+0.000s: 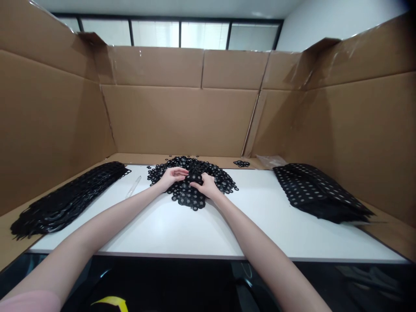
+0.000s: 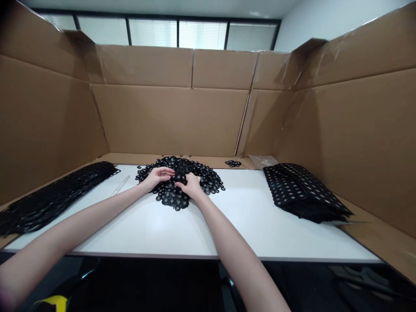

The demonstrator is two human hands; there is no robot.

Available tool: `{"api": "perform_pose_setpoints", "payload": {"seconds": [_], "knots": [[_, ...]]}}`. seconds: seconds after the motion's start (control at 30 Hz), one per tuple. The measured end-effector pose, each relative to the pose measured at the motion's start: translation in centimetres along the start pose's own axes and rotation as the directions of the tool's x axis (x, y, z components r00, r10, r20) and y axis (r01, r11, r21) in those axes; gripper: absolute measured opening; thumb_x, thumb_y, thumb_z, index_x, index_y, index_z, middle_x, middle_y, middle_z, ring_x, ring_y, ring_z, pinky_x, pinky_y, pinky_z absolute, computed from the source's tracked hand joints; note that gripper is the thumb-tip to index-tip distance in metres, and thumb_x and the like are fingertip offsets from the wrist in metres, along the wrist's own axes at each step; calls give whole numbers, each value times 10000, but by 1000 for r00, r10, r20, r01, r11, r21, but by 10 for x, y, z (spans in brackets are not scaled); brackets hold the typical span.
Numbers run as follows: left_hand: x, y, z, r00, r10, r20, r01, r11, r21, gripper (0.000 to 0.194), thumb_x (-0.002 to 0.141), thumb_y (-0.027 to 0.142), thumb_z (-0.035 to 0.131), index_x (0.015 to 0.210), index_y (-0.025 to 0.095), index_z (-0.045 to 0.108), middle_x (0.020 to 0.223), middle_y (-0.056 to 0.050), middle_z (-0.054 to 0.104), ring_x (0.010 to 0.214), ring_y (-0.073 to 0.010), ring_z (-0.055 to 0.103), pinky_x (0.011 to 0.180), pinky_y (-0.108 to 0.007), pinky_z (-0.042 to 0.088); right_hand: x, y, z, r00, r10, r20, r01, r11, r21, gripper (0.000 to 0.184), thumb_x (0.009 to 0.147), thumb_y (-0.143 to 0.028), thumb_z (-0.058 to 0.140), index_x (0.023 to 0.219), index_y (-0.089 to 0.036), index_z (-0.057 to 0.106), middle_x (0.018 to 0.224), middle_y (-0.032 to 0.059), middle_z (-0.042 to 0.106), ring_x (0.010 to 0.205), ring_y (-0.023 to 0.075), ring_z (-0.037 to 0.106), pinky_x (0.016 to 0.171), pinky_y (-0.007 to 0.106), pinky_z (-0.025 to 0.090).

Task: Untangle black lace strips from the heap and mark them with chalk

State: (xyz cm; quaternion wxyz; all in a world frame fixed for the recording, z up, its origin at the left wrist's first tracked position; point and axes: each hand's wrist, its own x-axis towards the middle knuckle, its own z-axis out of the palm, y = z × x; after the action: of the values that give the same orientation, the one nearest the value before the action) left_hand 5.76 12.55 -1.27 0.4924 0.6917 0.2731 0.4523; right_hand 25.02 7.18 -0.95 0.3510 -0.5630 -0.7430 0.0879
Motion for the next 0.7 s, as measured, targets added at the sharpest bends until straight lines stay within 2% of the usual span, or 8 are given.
{"api": "perform_pose_setpoints", "payload": {"seconds": [0.13, 0.23, 0.33, 0.47, 0.7], "knots": [[-1, 0, 3, 996, 53, -68, -52, 999, 13, 475, 613, 229, 762, 1060, 122, 640, 1023, -127, 702, 794, -181, 665, 762, -308, 497, -4, -3, -1, 1000, 5, -9, -4, 998, 68, 353, 700, -480, 679, 896, -188, 651, 892, 59, 651, 927, 264, 579, 882, 412, 358], [-1, -1, 5, 995, 67, -70, -66, 998, 8, 473, 623, 230, 757, 1066, 120, 633, 960, -119, 718, 833, -202, 673, 780, -314, 498, -3, -7, 3, 1000, 0, -24, 1, 997, 77, 481, 683, -482, 698, 1067, -201, 622, 1030, 81, 651, 1015, 276, 565, 937, 446, 317], [0, -2, 5, 998, 58, -37, -58, 998, 8, 442, 633, 234, 750, 1046, 119, 643, 906, -112, 731, 897, -233, 673, 835, -346, 488, -1, -9, 7, 1000, -14, -15, 15, 999, 38, 377, 742, -399, 668, 1069, -216, 632, 1063, 84, 655, 1038, 272, 558, 939, 455, 295], [0, -3, 5, 998, 53, -21, -52, 998, 38, 376, 665, 240, 719, 1018, 119, 670, 916, -110, 732, 896, -229, 674, 866, -353, 471, 1, -10, 11, 999, -36, 1, 36, 999, -38, 206, 821, -308, 588, 985, -227, 681, 994, 82, 681, 970, 259, 581, 906, 428, 301], [0, 0, 4, 1000, 0, -13, 1, 1000, 19, 377, 664, 198, 660, 1034, 128, 686, 839, -70, 734, 761, -181, 665, 786, -304, 467, 5, -12, 12, 999, -51, 5, 51, 996, -72, 146, 819, -279, 589, 843, -173, 687, 882, 98, 693, 877, 245, 608, 894, 403, 318]]}}
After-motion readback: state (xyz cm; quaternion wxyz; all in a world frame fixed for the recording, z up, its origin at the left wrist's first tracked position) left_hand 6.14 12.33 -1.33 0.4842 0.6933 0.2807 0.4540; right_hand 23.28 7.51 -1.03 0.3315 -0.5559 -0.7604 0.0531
